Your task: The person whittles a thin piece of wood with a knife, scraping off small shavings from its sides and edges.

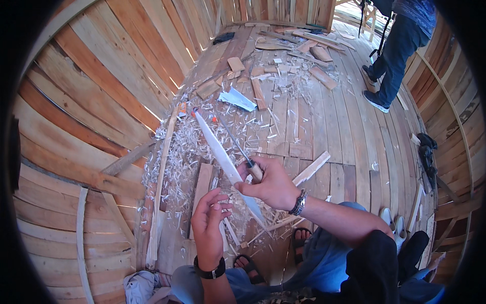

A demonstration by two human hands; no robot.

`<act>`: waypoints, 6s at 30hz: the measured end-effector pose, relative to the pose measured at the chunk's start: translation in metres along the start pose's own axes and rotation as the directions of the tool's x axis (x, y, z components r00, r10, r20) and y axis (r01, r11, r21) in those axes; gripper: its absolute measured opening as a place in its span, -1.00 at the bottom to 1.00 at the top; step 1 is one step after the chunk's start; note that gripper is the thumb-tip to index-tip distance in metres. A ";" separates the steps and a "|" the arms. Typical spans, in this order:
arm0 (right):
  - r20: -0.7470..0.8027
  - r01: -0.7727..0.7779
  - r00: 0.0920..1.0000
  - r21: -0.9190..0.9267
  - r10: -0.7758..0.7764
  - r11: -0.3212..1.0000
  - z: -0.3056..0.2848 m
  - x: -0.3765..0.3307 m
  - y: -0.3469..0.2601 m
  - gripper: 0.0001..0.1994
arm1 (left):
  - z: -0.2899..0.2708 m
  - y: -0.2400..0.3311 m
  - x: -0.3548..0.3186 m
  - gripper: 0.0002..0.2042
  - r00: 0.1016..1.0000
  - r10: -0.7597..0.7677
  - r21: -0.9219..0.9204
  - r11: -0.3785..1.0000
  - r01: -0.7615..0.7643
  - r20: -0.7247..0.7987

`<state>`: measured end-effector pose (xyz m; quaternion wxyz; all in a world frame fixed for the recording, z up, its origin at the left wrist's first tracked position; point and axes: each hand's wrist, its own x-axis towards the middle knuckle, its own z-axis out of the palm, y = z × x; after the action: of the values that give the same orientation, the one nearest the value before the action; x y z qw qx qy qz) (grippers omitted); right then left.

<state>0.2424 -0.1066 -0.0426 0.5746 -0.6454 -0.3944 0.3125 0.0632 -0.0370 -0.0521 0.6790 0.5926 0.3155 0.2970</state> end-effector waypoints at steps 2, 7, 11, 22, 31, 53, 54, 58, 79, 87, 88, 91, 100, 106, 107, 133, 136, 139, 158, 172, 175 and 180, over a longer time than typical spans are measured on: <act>0.043 0.020 0.999 -0.021 -0.019 1.000 0.001 -0.001 -0.004 -0.76 | 0.000 0.000 -0.001 -0.67 1.000 -0.006 -0.013 1.000 0.007 0.014; 0.104 -0.042 0.993 -0.136 0.056 0.990 0.008 -0.007 -0.010 -0.76 | 0.000 -0.005 0.000 -0.62 0.999 0.013 -0.088 0.996 -0.010 0.035; 0.146 0.056 0.989 -0.281 -0.015 0.958 0.017 -0.014 -0.015 -0.74 | 0.000 -0.010 0.001 -0.68 0.998 -0.009 -0.190 0.982 0.022 0.070; -0.230 0.089 0.964 -0.188 -0.132 0.978 -0.009 0.013 0.003 -0.68 | 0.002 0.004 -0.001 -0.76 0.973 0.088 -0.492 0.851 -0.184 -0.213; -0.019 -0.199 0.970 0.519 0.244 0.831 -0.046 0.036 0.011 -0.71 | -0.017 0.012 0.000 -0.33 0.940 0.268 -0.027 0.963 -0.269 0.210; -0.174 -0.193 0.961 0.126 0.213 0.973 -0.020 0.027 0.002 -0.77 | -0.015 0.005 -0.007 -0.78 0.904 -0.240 0.019 0.968 0.250 0.355; -0.107 -0.122 0.987 -0.059 0.116 0.991 -0.023 0.024 0.002 -0.75 | -0.019 0.005 -0.007 -0.78 0.923 -0.241 -0.015 0.966 0.258 0.300; 0.226 0.150 0.974 -0.574 -0.021 0.805 -0.012 0.002 -0.016 -0.69 | -0.029 0.011 -0.006 -0.75 0.948 -0.230 -0.094 0.962 0.255 0.218; 0.205 0.223 0.974 -0.784 -0.098 0.580 -0.020 0.009 -0.023 -0.75 | -0.026 0.021 -0.010 -0.78 0.954 -0.177 0.057 0.984 0.168 0.244; 0.141 0.103 0.990 -0.740 0.004 0.664 -0.023 0.008 -0.023 -0.76 | -0.022 0.023 -0.013 -0.80 0.942 -0.216 0.058 0.976 0.208 0.257; 0.177 0.148 0.984 -0.727 -0.024 0.671 -0.019 0.003 -0.027 -0.75 | -0.022 0.023 -0.012 -0.80 0.943 -0.208 0.046 0.978 0.203 0.260; 0.177 0.160 0.983 -0.738 -0.040 0.656 -0.019 0.003 -0.025 -0.76 | -0.026 0.020 -0.013 -0.80 0.941 -0.211 0.039 0.977 0.208 0.265; 0.206 0.166 0.978 -0.738 -0.016 0.654 -0.023 0.008 -0.027 -0.73 | -0.021 0.017 -0.005 -0.79 0.944 -0.196 0.084 0.980 0.180 0.267; 0.116 0.113 0.993 -0.776 -0.034 0.620 -0.030 0.019 -0.023 -0.75 | -0.023 0.020 -0.008 -0.80 0.938 -0.210 0.081 0.977 0.196 0.275; 0.152 0.086 0.988 -0.707 0.031 0.702 -0.026 0.011 -0.025 -0.72 | -0.023 0.018 -0.010 -0.80 0.936 -0.220 0.071 0.975 0.209 0.274; 0.154 0.108 0.988 -0.763 0.017 0.638 -0.029 0.016 -0.012 -0.69 | -0.019 0.013 -0.001 -0.80 0.936 -0.216 0.088 0.976 0.199 0.278; 0.296 0.206 0.955 -0.707 0.018 0.677 -0.014 -0.002 -0.019 -0.68 | -0.021 0.010 -0.003 -0.80 0.939 -0.221 0.075 0.975 0.208 0.264; 0.176 0.095 0.982 -0.760 0.063 0.643 -0.028 0.016 -0.011 -0.69 | -0.019 0.011 -0.002 -0.80 0.936 -0.222 0.092 0.975 0.204 0.273; 0.115 0.051 0.992 -0.772 0.060 0.633 -0.027 0.020 -0.008 -0.68 | -0.021 0.014 -0.004 -0.80 0.941 -0.236 0.107 0.971 0.215 0.244; 0.231 0.158 0.972 -0.757 0.033 0.635 -0.027 0.016 -0.011 -0.66 | -0.022 0.010 -0.002 -0.81 0.945 -0.206 0.103 0.977 0.185 0.254; 0.276 0.189 0.961 -0.722 0.026 0.665 -0.013 0.004 -0.014 -0.65 | -0.023 0.011 -0.003 -0.81 0.944 -0.240 0.099 0.970 0.223 0.227; 0.274 0.208 0.962 -0.743 0.006 0.636 -0.022 0.014 -0.011 -0.68 | -0.020 0.006 -0.004 -0.81 0.953 -0.215 0.087 0.976 0.201 0.211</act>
<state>0.2668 -0.1051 -0.0275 0.2092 -0.7593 -0.5944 0.1624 0.0450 -0.0275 -0.0479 0.7176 0.6069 0.3087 0.1461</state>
